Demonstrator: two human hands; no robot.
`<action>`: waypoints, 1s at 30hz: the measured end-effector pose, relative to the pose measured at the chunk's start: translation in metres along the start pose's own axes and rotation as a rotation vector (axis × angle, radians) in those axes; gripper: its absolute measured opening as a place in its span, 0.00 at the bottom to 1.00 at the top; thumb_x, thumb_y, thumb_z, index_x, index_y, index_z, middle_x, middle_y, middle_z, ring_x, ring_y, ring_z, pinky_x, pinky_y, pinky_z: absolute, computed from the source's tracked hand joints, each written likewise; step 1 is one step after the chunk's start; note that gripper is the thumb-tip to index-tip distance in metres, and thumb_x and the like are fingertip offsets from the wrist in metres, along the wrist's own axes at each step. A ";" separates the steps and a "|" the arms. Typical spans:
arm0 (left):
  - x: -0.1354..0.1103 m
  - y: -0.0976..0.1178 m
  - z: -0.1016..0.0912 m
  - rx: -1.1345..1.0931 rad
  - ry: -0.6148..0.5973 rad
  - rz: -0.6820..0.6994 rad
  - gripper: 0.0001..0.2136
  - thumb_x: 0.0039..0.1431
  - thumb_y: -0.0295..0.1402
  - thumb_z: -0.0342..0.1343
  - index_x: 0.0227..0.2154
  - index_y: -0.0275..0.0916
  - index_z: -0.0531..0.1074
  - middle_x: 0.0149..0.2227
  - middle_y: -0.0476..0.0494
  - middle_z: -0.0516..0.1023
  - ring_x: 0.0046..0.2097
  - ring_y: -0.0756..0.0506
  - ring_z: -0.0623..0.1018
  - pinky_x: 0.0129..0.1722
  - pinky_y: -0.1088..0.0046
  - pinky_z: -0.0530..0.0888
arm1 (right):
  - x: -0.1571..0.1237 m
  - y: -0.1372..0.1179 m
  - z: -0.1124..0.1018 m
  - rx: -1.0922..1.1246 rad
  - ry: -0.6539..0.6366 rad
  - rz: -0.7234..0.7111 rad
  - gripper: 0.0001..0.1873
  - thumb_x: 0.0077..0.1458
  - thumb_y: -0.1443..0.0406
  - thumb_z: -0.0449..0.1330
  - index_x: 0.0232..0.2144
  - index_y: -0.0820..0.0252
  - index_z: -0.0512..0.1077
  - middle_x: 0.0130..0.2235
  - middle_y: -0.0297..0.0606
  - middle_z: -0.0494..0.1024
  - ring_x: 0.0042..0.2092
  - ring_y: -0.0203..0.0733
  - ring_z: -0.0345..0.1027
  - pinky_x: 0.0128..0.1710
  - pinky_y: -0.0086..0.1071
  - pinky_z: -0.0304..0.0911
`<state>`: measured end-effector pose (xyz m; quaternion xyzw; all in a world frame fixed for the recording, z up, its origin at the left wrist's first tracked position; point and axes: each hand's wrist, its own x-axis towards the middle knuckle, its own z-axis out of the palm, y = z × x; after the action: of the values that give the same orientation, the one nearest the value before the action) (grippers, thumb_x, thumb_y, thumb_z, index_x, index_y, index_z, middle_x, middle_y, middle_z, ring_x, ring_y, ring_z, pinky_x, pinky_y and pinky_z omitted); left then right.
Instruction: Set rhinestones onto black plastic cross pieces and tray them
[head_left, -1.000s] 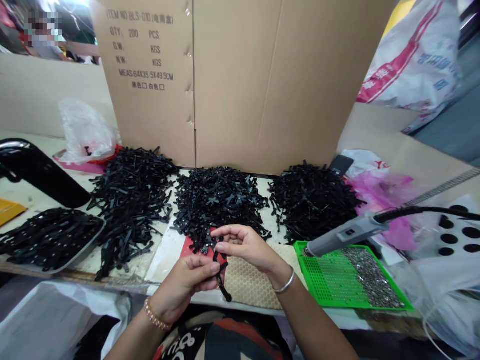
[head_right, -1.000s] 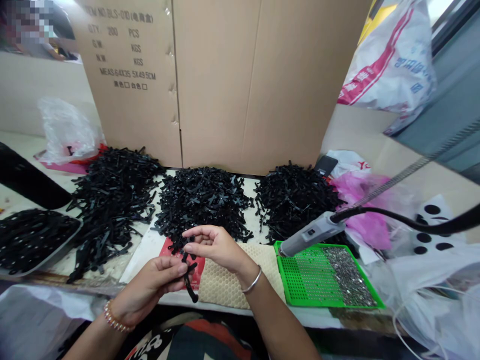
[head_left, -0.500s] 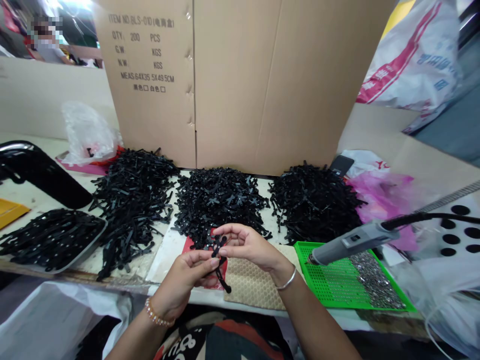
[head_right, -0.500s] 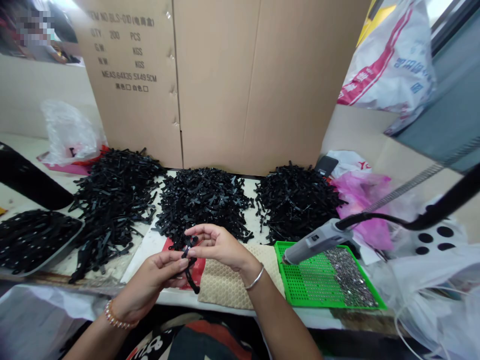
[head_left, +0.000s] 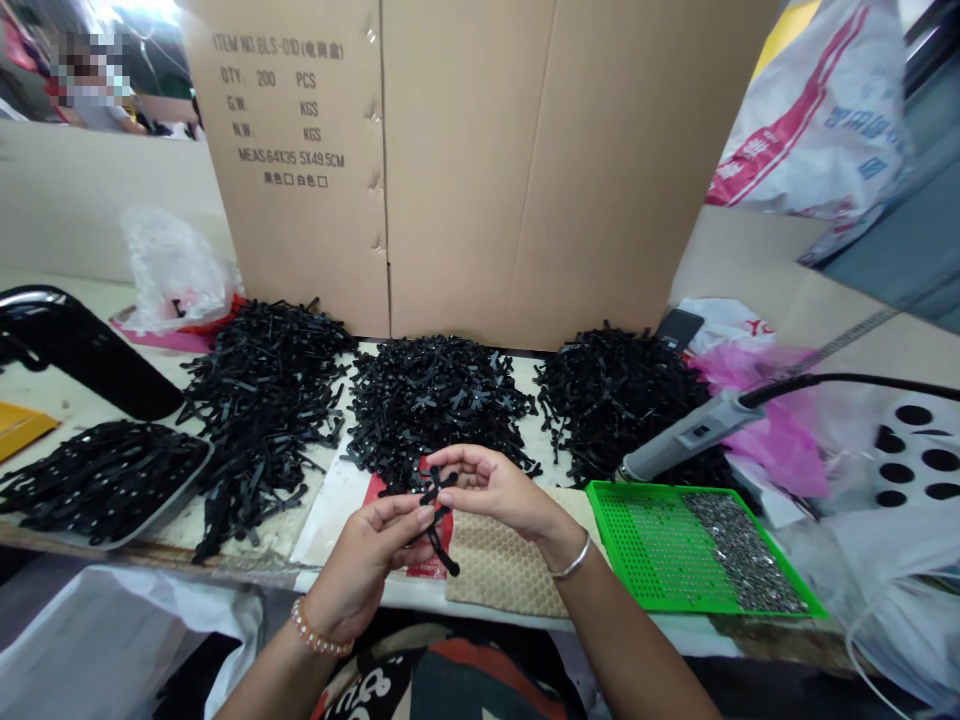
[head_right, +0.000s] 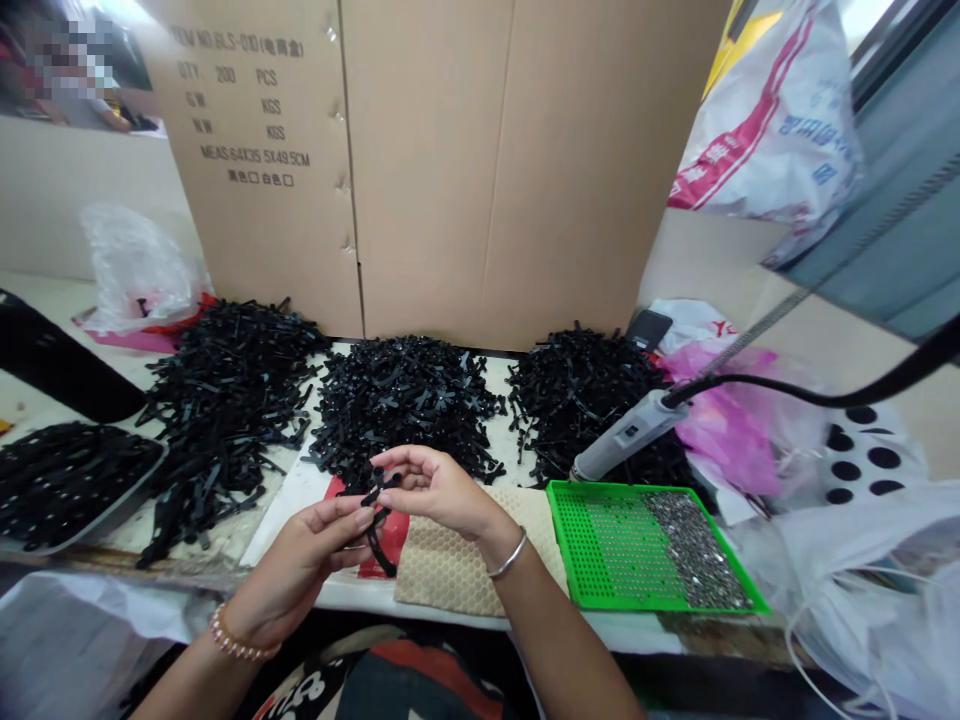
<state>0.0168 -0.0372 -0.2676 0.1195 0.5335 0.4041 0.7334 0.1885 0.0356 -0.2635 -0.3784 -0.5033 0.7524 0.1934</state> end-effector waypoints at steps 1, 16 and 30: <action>0.000 0.000 0.000 -0.006 0.000 -0.002 0.20 0.36 0.36 0.71 0.34 0.31 0.76 0.35 0.42 0.78 0.32 0.51 0.75 0.32 0.78 0.75 | 0.000 0.000 0.001 0.008 0.011 0.002 0.30 0.47 0.60 0.65 0.51 0.63 0.65 0.46 0.41 0.69 0.43 0.26 0.67 0.45 0.19 0.64; -0.006 0.004 0.002 0.001 0.006 0.048 0.22 0.37 0.36 0.71 0.36 0.30 0.74 0.34 0.43 0.78 0.31 0.52 0.76 0.32 0.79 0.74 | -0.001 -0.001 0.009 0.129 0.081 0.031 0.33 0.43 0.60 0.67 0.51 0.62 0.64 0.46 0.39 0.67 0.41 0.25 0.66 0.43 0.18 0.64; 0.029 -0.022 0.006 -0.355 0.223 0.263 0.49 0.17 0.44 0.74 0.47 0.28 0.62 0.16 0.58 0.63 0.19 0.54 0.67 0.20 0.79 0.68 | 0.013 0.033 0.015 0.070 0.329 0.144 0.39 0.26 0.45 0.69 0.36 0.67 0.67 0.40 0.45 0.71 0.42 0.38 0.69 0.39 0.21 0.69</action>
<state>0.0358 -0.0284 -0.2985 0.0118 0.5114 0.5941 0.6208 0.1714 0.0215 -0.2955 -0.5244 -0.4103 0.7092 0.2318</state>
